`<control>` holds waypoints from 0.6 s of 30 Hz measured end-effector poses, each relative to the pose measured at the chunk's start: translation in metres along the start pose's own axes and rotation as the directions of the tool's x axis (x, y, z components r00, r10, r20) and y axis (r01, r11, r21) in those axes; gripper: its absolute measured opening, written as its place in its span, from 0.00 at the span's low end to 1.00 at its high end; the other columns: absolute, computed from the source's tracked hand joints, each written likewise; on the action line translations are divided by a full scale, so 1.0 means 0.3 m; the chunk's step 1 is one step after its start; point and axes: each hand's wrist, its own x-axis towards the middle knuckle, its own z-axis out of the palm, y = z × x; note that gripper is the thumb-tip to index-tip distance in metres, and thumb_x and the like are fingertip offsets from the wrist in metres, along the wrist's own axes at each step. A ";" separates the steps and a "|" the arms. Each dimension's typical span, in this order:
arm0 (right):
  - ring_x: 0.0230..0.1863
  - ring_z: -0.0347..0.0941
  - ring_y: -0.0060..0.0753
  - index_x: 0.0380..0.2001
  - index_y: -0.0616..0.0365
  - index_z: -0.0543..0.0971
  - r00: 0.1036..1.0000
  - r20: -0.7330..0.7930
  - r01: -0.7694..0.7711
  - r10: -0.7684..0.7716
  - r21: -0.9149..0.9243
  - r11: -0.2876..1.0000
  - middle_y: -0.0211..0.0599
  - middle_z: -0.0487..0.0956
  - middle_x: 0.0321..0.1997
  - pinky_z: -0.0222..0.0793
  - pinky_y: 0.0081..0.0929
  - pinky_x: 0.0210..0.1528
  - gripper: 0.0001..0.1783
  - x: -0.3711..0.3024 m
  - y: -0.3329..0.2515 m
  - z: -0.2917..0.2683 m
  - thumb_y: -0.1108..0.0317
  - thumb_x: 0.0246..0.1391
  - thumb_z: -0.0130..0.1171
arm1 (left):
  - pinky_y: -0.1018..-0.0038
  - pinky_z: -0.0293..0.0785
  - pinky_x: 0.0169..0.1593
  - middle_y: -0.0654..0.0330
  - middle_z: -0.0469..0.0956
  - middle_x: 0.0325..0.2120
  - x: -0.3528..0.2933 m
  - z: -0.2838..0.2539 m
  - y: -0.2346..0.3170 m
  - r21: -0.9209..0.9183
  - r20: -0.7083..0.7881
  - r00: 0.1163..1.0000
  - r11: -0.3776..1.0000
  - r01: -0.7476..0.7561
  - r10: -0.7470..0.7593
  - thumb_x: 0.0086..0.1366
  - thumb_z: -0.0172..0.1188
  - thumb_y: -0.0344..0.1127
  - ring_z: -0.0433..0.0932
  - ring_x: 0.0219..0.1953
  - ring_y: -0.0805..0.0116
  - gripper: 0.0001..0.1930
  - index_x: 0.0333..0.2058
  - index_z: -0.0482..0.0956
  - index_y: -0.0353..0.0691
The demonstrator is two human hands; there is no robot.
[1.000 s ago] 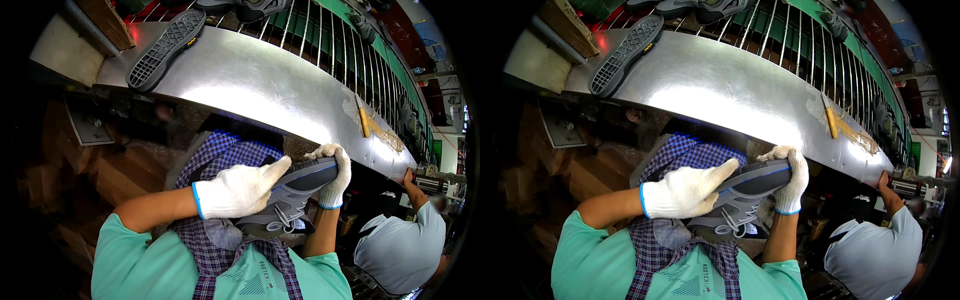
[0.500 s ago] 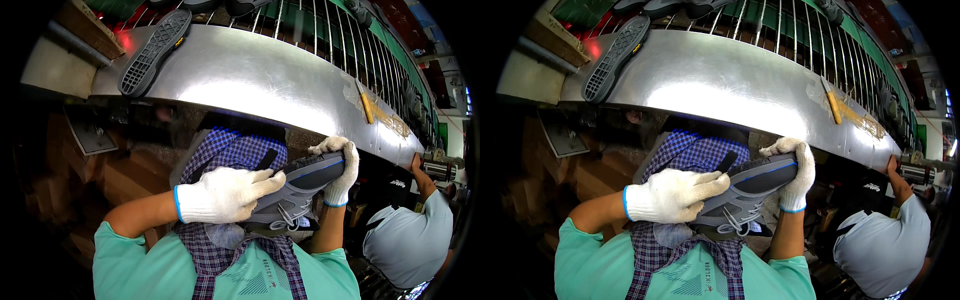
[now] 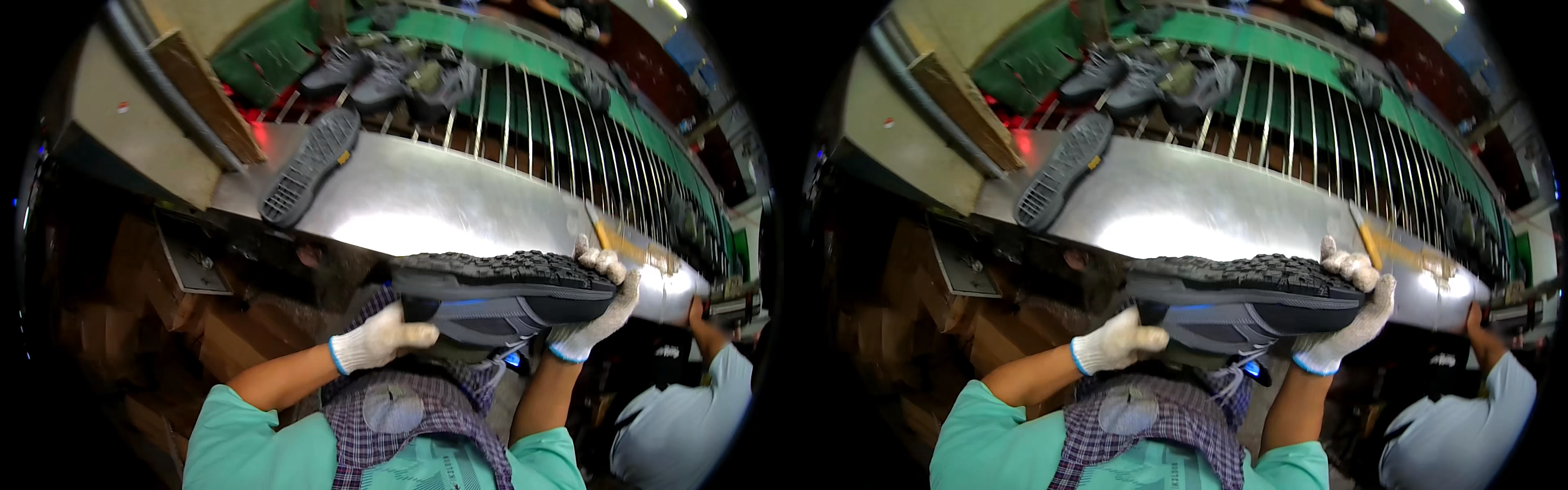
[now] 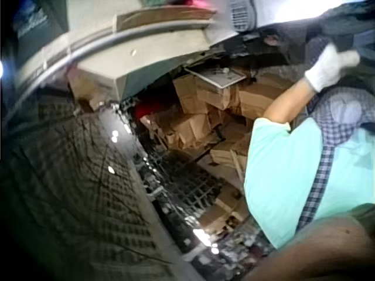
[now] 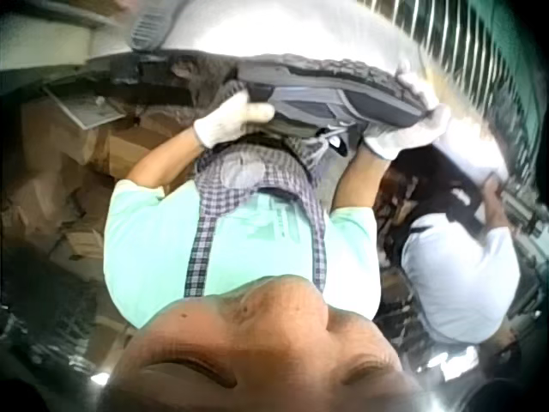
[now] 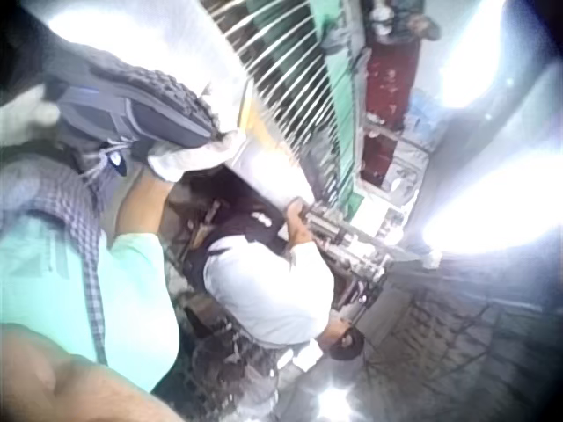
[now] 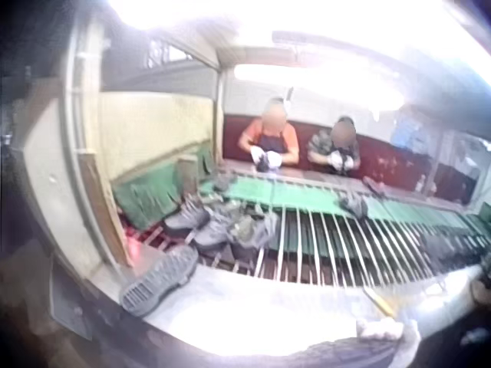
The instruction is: The person assembles shoes at a workstation, picking up individual shoe uppers and soles from a conveyor belt, aligning the components, and pressing them together by hand to bond them.
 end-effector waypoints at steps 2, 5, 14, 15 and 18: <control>0.40 0.76 0.43 0.24 0.50 0.68 0.998 0.057 0.037 -0.035 -0.025 0.999 0.38 0.75 0.33 0.65 0.61 0.74 0.25 0.051 0.035 0.035 0.51 0.77 0.49 | 0.63 0.68 0.73 0.53 0.74 0.66 0.054 -0.026 0.151 0.026 -0.033 0.990 0.990 -0.137 0.137 0.67 0.77 0.39 0.72 0.68 0.61 0.44 0.74 0.61 0.30; 0.43 0.78 0.40 0.22 0.51 0.67 0.984 0.171 0.120 -0.048 -0.436 0.892 0.40 0.78 0.36 0.67 0.62 0.73 0.25 0.046 0.055 0.025 0.53 0.75 0.52 | 0.62 0.73 0.70 0.55 0.77 0.64 0.027 0.099 0.511 0.386 -0.093 0.964 0.902 -0.194 0.247 0.58 0.84 0.40 0.77 0.63 0.61 0.50 0.73 0.64 0.29; 0.76 0.68 0.46 0.72 0.62 0.69 0.763 0.615 0.270 0.200 -0.584 0.766 0.47 0.71 0.75 0.61 0.45 0.79 0.54 0.240 0.065 0.299 0.33 0.56 0.71 | 0.59 0.80 0.60 0.43 0.84 0.54 0.106 0.449 0.807 0.988 0.064 0.987 -0.146 -0.042 0.148 0.57 0.77 0.63 0.86 0.55 0.47 0.46 0.68 0.73 0.44; 0.76 0.68 0.46 0.71 0.62 0.70 0.763 0.617 0.245 0.195 -0.554 0.796 0.47 0.71 0.74 0.61 0.45 0.79 0.53 0.260 0.051 0.296 0.35 0.55 0.72 | 0.58 0.80 0.60 0.43 0.85 0.53 0.123 0.439 0.799 0.986 0.113 0.981 -0.140 -0.091 0.158 0.57 0.77 0.63 0.86 0.55 0.46 0.46 0.68 0.73 0.43; 0.72 0.71 0.44 0.64 0.61 0.73 0.773 0.594 0.045 0.222 -0.401 0.915 0.47 0.75 0.68 0.64 0.43 0.76 0.45 0.281 0.099 0.320 0.41 0.54 0.74 | 0.58 0.80 0.60 0.42 0.85 0.53 0.138 0.433 0.811 0.992 0.057 0.988 -0.120 -0.039 0.146 0.56 0.76 0.65 0.86 0.55 0.44 0.48 0.69 0.72 0.43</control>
